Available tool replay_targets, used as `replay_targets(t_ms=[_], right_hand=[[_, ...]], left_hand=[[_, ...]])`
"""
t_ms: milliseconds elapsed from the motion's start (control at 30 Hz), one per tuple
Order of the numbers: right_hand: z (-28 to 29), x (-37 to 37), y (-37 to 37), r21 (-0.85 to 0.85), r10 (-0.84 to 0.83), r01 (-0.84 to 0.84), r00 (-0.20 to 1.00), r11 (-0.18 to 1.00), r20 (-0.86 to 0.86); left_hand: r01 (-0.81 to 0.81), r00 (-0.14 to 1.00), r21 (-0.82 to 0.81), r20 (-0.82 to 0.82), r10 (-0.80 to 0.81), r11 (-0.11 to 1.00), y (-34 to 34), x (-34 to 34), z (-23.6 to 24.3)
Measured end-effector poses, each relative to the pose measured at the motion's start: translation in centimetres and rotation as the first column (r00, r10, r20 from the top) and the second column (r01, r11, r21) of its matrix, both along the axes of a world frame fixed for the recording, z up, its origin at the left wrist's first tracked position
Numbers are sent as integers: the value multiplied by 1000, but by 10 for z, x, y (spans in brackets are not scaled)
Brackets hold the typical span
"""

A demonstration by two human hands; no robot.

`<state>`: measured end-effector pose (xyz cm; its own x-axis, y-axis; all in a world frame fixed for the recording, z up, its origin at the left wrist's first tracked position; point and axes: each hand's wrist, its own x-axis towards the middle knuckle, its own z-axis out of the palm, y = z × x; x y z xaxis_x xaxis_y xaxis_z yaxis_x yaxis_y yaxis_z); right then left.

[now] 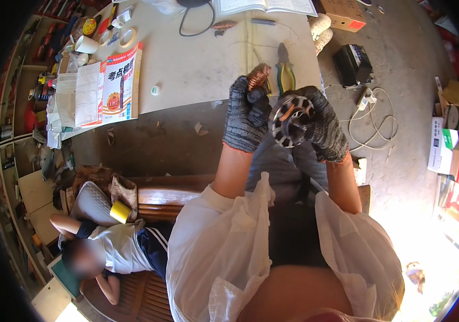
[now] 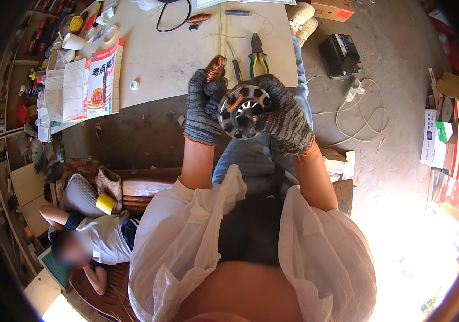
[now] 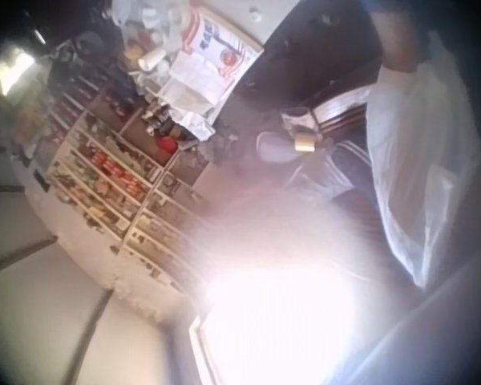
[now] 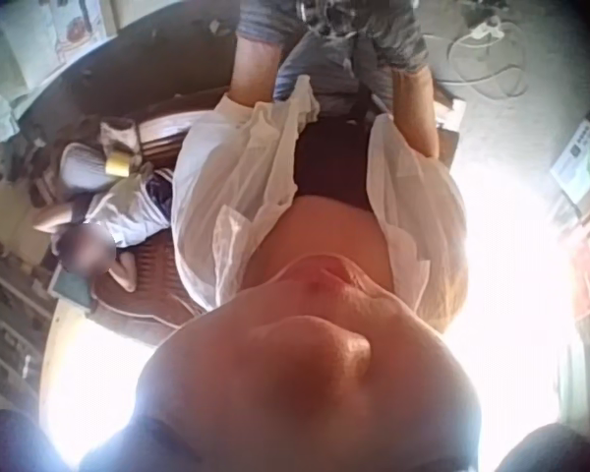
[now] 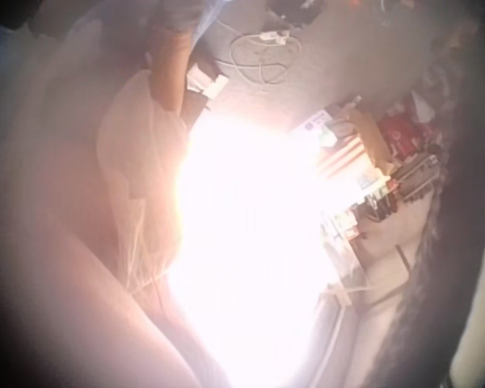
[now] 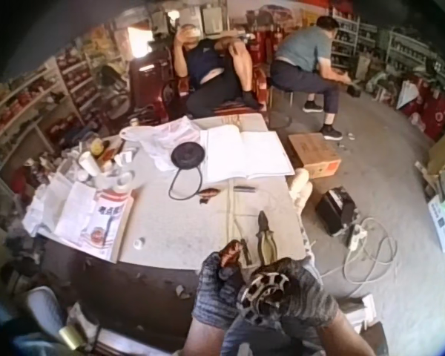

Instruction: The person sits at a cluttered table and uses pliers to wind copper wire around a small cylindrical metal component. They repeatedly pick up the pliers, wrap the wire, and adjust the coil with gloved hands.

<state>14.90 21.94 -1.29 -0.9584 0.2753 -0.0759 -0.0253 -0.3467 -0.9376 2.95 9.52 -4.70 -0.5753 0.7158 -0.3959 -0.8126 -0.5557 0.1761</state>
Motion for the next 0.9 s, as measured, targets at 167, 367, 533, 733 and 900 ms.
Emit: replay_targets(t_ms=[167, 367, 533, 733, 900], right_hand=[[8, 1, 3, 551, 108, -115, 993, 826, 46], [4, 2, 12, 325, 93, -133, 987, 936, 133], [-10, 1, 12, 51, 113, -117, 991, 992, 72], [-24, 1, 7, 189, 52, -54, 999, 981, 16], [0, -6, -8, 914, -17, 133, 990, 382, -138]], left_hand=[[22, 975, -160, -215, -56, 987, -7, -8, 20], [-81, 993, -269, -108, 53, 960, -8, -4, 22], [-60, 968, -131, -251, 26, 990, -13, -8, 15], [-115, 972, -83, -217, 94, 990, -6, -4, 17], [-173, 891, -168, -447, 81, 970, -2, 3, 24]])
